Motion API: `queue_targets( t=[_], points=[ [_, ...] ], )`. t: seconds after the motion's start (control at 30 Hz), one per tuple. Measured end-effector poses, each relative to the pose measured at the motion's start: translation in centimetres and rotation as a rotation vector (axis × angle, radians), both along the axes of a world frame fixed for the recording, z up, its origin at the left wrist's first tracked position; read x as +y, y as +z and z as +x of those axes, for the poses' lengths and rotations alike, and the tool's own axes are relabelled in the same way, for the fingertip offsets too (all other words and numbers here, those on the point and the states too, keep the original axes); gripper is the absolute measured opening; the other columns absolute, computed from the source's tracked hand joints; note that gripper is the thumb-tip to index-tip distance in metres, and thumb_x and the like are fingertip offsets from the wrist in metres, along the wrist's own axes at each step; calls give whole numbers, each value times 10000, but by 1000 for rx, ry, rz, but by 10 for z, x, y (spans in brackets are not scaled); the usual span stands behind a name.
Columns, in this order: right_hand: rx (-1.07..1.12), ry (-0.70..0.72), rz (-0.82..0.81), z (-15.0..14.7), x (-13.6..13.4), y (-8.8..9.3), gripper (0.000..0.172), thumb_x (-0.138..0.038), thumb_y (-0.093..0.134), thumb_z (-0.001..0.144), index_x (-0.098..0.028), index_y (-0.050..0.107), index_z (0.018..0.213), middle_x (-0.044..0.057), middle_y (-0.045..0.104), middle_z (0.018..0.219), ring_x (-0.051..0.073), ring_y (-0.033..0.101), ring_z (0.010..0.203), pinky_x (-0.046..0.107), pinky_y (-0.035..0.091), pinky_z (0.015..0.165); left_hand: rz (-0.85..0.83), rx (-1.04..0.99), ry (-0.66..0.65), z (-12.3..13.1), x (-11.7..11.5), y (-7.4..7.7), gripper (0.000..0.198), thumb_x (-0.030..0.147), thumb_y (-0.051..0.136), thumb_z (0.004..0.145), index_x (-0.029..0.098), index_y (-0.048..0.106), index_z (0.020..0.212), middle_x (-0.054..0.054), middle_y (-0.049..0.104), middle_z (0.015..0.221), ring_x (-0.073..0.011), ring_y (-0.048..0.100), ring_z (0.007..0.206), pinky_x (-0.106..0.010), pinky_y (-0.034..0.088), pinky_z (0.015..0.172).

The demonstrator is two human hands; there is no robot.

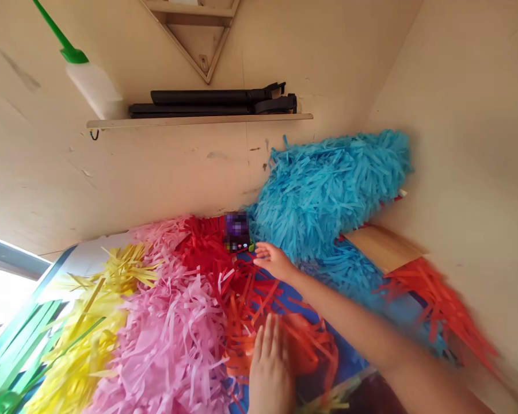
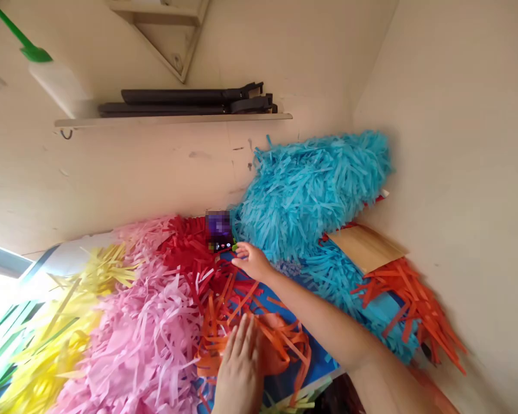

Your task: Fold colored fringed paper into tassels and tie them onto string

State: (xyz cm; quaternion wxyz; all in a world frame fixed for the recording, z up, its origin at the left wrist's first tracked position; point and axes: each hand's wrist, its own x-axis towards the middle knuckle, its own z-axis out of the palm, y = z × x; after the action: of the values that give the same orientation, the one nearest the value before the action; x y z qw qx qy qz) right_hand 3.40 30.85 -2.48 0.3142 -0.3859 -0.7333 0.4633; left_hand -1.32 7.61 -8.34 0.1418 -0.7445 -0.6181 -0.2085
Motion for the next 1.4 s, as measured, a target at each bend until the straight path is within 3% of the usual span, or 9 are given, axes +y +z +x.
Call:
queue_targets(
  t=[0.1,0.2,0.3,0.4,0.67,0.83,1.03,1.23,1.4],
  points=[
    [-30,-185,75,-43,26,-22,721,-182,752,739,-155,464,1399,197,546,1375,323,539,1263,541,403,1083,53,-27,-142,2,4,-18,300,232,541,917,269,707,1164,-7,672,1338,-201,592,1262,-337,519,1001],
    [-49,-236,125,-67,40,-33,831,-173,808,668,-148,435,1410,180,561,1356,327,525,1272,512,385,1103,86,-127,-68,12,5,-49,241,246,564,913,293,735,1076,2,709,1278,-213,624,1214,-359,550,949],
    [-65,-268,160,-79,44,-39,711,-187,778,716,-167,478,1360,147,602,1300,302,561,1218,471,420,1066,61,-182,34,28,3,-78,272,212,583,880,320,748,1066,-7,687,1313,-242,602,1239,-409,546,936],
    [-88,-298,179,-85,47,-43,550,-181,743,757,-137,546,1268,162,630,1232,319,577,1178,477,436,1032,29,-180,110,37,3,-89,317,183,579,849,329,757,1068,-16,693,1303,-262,602,1223,-431,542,904],
    [-78,-318,233,-65,38,-34,574,-259,726,785,-163,506,1306,158,592,1244,303,590,1108,493,466,1000,-80,-173,67,18,0,-57,395,93,552,859,246,694,1194,-38,671,1337,-212,613,1227,-330,542,937],
    [-65,-183,270,-24,-1,-26,324,-201,664,823,-203,607,1142,89,622,1161,226,632,995,413,523,928,-135,-259,63,8,-2,-51,394,47,449,899,236,705,1131,-45,722,1227,-184,647,1173,-304,547,965],
    [-113,-124,290,3,-19,-17,154,-152,669,811,-183,662,962,74,652,1008,220,650,915,393,537,875,-161,-262,6,5,3,-39,347,102,531,881,268,732,1111,-21,738,1195,-229,659,1138,-350,539,935],
    [-156,63,360,8,-52,-7,257,-177,723,800,-238,680,1046,28,698,1067,199,658,1010,338,508,938,-112,-177,8,3,8,-16,283,212,629,864,283,727,1120,-5,741,1182,-231,673,1078,-346,537,882],
    [-264,-79,370,-3,-14,-25,350,-171,674,848,-150,627,1195,150,646,1212,272,607,1138,446,467,1016,-64,-152,-14,3,7,-12,268,221,651,832,286,736,1078,-17,740,1177,-240,678,1043,-366,542,845]
  ],
)
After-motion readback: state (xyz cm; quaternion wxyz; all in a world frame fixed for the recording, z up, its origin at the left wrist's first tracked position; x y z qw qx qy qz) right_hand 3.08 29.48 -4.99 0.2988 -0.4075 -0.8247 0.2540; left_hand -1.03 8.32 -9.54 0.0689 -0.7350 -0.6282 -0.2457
